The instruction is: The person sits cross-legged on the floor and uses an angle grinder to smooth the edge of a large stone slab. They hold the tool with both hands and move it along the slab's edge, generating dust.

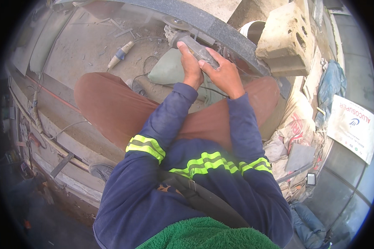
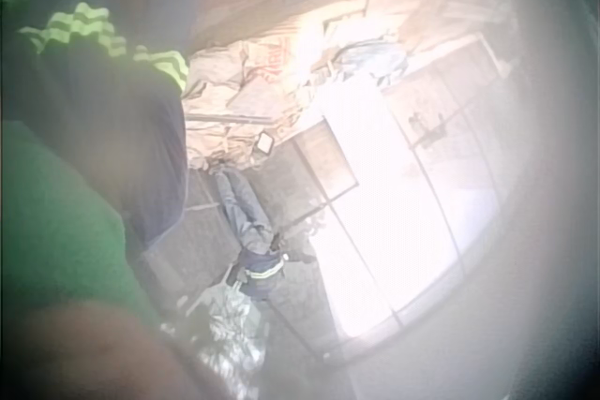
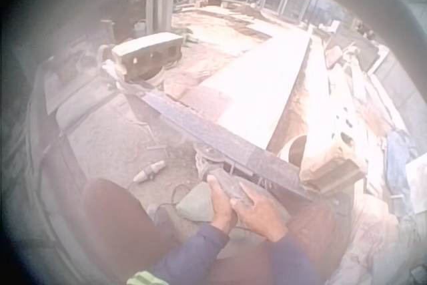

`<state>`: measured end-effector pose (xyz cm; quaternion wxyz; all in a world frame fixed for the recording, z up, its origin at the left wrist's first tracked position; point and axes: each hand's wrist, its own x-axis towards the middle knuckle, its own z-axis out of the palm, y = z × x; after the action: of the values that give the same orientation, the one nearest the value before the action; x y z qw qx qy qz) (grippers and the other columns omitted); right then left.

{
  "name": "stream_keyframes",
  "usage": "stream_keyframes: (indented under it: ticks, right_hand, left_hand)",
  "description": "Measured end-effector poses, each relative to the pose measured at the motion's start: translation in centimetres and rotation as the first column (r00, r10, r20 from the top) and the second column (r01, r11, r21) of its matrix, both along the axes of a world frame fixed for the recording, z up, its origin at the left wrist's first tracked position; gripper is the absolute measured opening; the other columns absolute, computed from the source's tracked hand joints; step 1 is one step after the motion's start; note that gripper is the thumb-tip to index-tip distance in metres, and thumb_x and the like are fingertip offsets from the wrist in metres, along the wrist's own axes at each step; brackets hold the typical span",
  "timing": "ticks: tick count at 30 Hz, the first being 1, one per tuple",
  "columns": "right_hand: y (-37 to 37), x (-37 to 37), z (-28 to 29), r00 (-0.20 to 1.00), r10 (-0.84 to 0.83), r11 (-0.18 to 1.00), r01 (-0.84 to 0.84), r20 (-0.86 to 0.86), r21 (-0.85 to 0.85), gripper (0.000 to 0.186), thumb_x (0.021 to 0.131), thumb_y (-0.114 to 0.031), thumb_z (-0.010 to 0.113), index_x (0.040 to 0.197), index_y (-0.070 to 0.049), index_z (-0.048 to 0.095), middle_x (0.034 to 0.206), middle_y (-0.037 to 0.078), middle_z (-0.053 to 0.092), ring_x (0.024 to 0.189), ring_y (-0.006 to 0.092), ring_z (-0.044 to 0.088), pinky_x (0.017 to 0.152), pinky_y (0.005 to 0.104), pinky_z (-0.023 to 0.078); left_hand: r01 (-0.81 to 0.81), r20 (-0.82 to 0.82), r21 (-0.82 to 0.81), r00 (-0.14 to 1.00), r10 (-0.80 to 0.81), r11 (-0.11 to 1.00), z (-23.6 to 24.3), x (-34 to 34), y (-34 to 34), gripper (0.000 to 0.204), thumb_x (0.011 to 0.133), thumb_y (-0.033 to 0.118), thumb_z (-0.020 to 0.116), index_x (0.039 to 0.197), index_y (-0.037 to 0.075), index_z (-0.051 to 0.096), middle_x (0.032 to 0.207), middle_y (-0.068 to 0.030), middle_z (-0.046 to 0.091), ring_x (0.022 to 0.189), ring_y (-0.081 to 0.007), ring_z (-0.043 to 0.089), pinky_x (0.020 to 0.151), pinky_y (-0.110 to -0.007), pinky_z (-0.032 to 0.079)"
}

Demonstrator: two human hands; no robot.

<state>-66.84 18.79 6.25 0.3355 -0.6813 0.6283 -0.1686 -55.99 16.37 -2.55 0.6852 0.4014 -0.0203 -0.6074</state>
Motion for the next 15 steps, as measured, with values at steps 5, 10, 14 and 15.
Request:
stream_keyframes:
  ticks: [5,10,14,15]
  right_hand:
    - [0.5,-0.2,0.4,1.0,-0.001,1.0,0.001,-0.007,0.004,0.077,0.095,-0.059,0.079,0.158,-0.015,0.069,0.101,0.024,0.082,0.091,0.0355,0.079,0.089,0.0465,0.061]
    - [0.8,-0.5,0.6,1.0,-0.004,1.0,0.004,0.009,-0.007,0.077,0.095,-0.059,0.078,0.158,-0.016,0.069,0.103,0.024,0.082,0.094,0.0368,0.08,0.091,0.0462,0.061]
    - [0.3,-0.1,0.0,1.0,-0.007,1.0,0.007,0.015,-0.013,0.079,0.095,-0.061,0.076,0.159,-0.015,0.067,0.104,0.025,0.083,0.097,0.0385,0.08,0.094,0.0463,0.061]
    - [0.0,0.2,0.1,1.0,0.0,1.0,0.0,0.015,-0.007,0.08,0.095,-0.061,0.076,0.159,-0.014,0.067,0.104,0.025,0.083,0.098,0.0388,0.08,0.095,0.0464,0.061]
  left_hand:
    - [-0.004,-0.009,0.008,1.0,0.004,1.0,0.2,-0.4,0.5,0.085,0.118,0.072,0.031,0.146,-0.003,0.06,0.135,-0.0147,0.071,0.119,-0.0269,0.072,0.105,-0.04,0.058]
    - [-0.001,0.017,-0.001,1.0,0.001,1.0,0.2,-0.7,0.7,0.086,0.118,0.073,0.031,0.149,-0.003,0.058,0.138,-0.0146,0.07,0.121,-0.0271,0.071,0.106,-0.04,0.057]
    - [0.006,-0.014,-0.026,1.0,-0.007,1.0,0.2,-0.2,0.3,0.085,0.117,0.073,0.03,0.154,0.001,0.054,0.141,-0.0145,0.067,0.126,-0.0284,0.069,0.109,-0.043,0.056]
    - [0.015,-0.015,-0.034,1.0,-0.015,0.999,-0.1,0.3,-0.1,0.081,0.118,0.073,0.03,0.154,0.004,0.054,0.141,-0.0136,0.066,0.127,-0.0289,0.068,0.109,-0.044,0.055]
